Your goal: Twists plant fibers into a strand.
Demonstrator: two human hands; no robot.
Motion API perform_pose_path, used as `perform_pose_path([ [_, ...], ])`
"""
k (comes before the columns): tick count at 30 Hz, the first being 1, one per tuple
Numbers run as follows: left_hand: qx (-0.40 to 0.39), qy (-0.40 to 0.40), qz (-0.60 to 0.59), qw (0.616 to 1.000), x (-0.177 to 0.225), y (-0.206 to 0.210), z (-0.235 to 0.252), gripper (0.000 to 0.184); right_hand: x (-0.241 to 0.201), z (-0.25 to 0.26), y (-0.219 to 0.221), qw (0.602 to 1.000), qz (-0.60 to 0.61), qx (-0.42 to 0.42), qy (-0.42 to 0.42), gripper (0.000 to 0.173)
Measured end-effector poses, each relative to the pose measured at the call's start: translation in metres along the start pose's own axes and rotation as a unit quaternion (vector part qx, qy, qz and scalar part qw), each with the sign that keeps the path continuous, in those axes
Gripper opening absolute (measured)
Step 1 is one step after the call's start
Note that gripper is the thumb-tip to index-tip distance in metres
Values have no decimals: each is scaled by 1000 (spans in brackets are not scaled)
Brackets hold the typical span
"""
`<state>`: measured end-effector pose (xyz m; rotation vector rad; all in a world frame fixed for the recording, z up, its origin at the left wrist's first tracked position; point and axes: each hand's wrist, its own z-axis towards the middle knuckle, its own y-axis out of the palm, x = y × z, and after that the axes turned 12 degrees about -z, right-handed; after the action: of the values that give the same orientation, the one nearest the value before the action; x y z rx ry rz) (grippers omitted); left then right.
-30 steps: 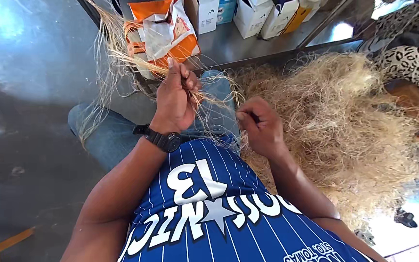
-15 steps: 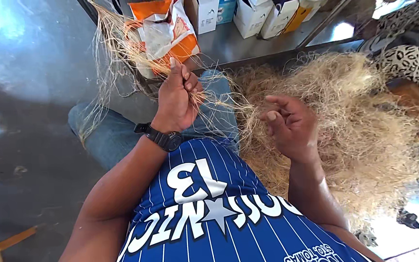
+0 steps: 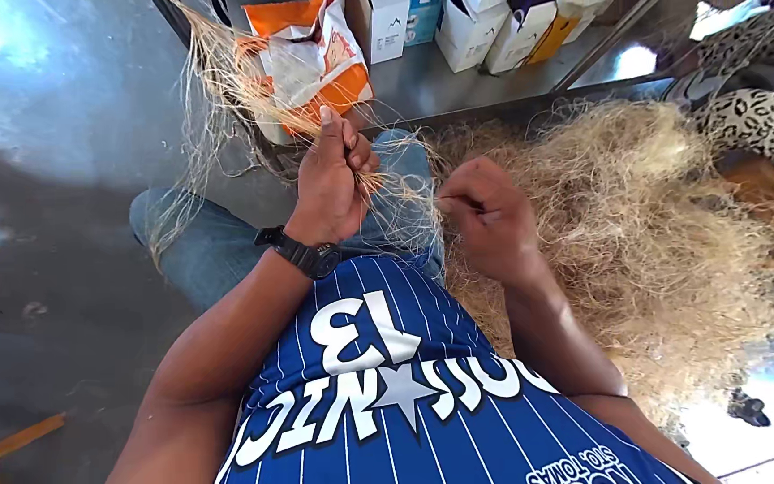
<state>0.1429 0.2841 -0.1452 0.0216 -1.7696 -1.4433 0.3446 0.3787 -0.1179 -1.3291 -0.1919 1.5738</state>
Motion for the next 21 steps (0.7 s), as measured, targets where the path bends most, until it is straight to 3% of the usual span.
perform_pose_path([
  [2, 14, -5, -5, 1000, 2, -1, 1, 45, 6, -13, -20, 974, 225, -6, -23, 10],
  [4, 40, -20, -17, 999, 3, -2, 3, 46, 13, -27, -45, 917, 398, -6, -38, 7],
  [6, 55, -27, -36, 997, 1, -4, 5, 45, 23, -46, -78, 877, 479, 34, -17, 4],
  [8, 59, -23, -43, 997, -1, -7, 7, 44, 42, -64, -116, 861, 495, 118, -3, 7],
  [10, 70, -17, -44, 996, -2, -7, 9, 44, 71, -86, -158, 880, 435, 192, 6, 10],
  [12, 81, -11, -52, 995, -2, -8, 11, 44, 99, -114, -198, 934, 275, 223, 55, 16],
  [14, 89, -4, -62, 994, 0, -8, 12, 43, 117, -144, -230, 961, 90, 227, 132, 15],
  [16, 99, -3, -60, 993, 1, -8, 12, 43, 126, -169, -255, 956, -62, 181, 224, 4],
  [18, 97, -10, -38, 994, -3, -5, 9, 43, 124, -184, -266, 941, -128, 143, 280, 5],
  [21, 68, -28, 14, 997, -14, 1, 4, 43, 110, -192, -277, 951, -126, 127, 252, 5],
])
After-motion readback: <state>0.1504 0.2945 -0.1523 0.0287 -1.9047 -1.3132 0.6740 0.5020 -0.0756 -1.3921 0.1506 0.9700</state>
